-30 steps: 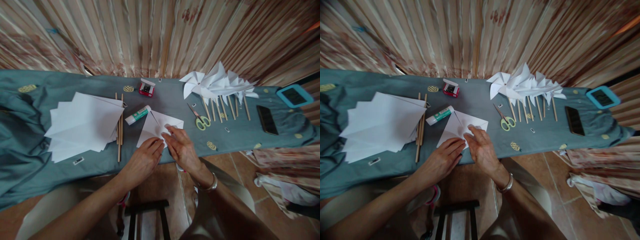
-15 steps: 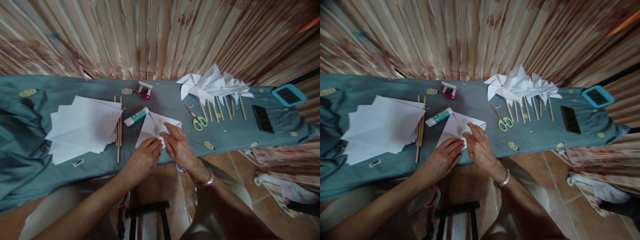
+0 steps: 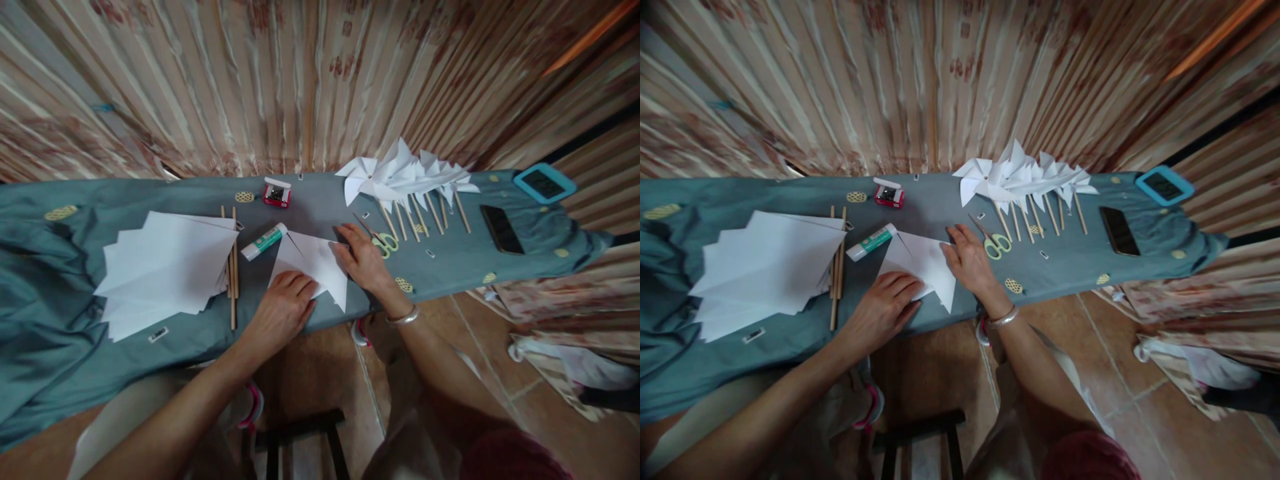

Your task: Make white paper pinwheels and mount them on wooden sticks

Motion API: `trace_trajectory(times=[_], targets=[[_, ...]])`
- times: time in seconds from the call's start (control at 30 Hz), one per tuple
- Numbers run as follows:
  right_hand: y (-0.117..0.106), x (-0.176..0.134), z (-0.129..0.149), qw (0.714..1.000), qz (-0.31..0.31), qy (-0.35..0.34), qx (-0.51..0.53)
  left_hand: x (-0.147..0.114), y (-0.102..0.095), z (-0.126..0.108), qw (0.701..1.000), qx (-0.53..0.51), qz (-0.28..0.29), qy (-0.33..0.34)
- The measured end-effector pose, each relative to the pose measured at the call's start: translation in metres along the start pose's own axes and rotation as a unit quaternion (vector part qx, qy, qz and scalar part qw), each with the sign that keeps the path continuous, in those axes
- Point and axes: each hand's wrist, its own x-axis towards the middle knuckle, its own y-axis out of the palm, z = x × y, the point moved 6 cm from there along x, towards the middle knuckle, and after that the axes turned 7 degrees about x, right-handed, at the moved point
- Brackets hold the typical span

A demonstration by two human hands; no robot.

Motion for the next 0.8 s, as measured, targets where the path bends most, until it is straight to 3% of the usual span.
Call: trace_trajectory(times=[0.13, 0.33, 0.5, 0.67, 0.8], targets=[[-0.001, 0.001, -0.004, 1.000, 0.024, 0.011, 0.008, -0.002, -0.002, 0.001, 1.000, -0.008, -0.018, 0.016], [-0.008, -0.012, -0.027, 0.985, 0.042, 0.113, 0.123, -0.007, -0.009, 0.008, 0.998, -0.013, -0.054, 0.032], [-0.017, -0.029, -0.035, 0.967, 0.063, 0.153, 0.196, -0.011, -0.009, 0.012, 0.997, -0.017, -0.059, 0.042], [-0.023, -0.042, -0.034, 0.915, 0.075, 0.221, 0.328, -0.010, -0.008, 0.017, 0.998, -0.011, -0.058, 0.031], [-0.024, -0.048, -0.030, 0.861, 0.035, 0.290, 0.416, -0.006, -0.012, 0.020, 0.997, 0.001, -0.071, 0.025]])
